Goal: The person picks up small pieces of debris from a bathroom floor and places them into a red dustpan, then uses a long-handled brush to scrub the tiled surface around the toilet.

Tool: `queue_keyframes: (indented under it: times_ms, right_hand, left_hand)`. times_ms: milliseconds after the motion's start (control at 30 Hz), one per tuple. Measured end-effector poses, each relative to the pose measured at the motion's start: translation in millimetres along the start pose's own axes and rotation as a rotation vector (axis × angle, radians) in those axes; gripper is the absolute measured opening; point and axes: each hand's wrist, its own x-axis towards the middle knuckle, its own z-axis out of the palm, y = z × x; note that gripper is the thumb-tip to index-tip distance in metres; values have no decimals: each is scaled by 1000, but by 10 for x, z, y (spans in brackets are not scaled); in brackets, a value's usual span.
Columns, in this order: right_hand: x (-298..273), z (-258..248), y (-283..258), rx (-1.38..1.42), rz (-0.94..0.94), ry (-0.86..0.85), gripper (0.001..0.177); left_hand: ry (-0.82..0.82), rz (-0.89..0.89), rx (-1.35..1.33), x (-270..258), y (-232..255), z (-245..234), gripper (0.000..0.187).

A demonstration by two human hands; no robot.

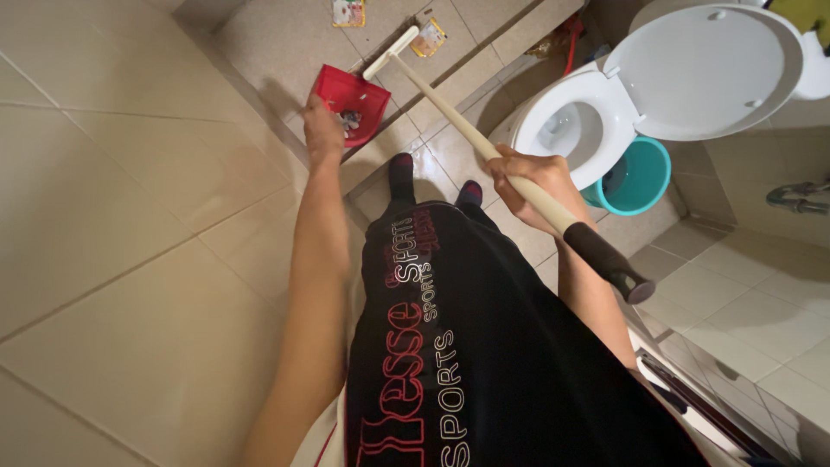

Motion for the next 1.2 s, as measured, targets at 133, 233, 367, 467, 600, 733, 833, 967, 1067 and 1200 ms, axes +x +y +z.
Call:
queue_keyframes:
  times_ms: [133, 233, 367, 467, 600, 733, 833, 967, 1067, 1200]
  right_hand:
    - [7, 6, 19, 21, 21, 14, 18]
    - [52, 49, 61, 14, 40, 15, 18]
    - [87, 122, -31, 57, 14, -24, 21]
    - [172, 132, -140, 117, 60, -68, 22]
    - [235, 2, -263, 204, 157, -281, 39]
    - [197, -27, -222, 123, -41, -186, 41]
    - [178, 18, -138, 164, -69, -122, 27]
    - [172, -51, -160, 101, -33, -99, 22]
    - [228, -61, -235, 68, -40, -81, 21]
    - [273, -121, -327, 126, 95, -174, 24]
  left_hand:
    - [-124, -207, 151, 111, 101, -209, 26]
    - [-138, -219, 121, 142, -2, -200, 29]
    - [-50, -113, 150, 115, -143, -34, 23]
    - [-21, -12, 139, 134, -75, -32, 30]
    - [-200, -168, 78, 167, 105, -32, 24]
    - [-180, -143, 180, 108, 66, 110, 26]
    - [-115, -75, 208, 131, -34, 169, 27]
    - [-150, -147, 201, 102, -85, 115, 19]
    - [-157, -233, 172, 98, -91, 79, 16]
    - [-169, -237, 218, 81, -93, -19, 21]
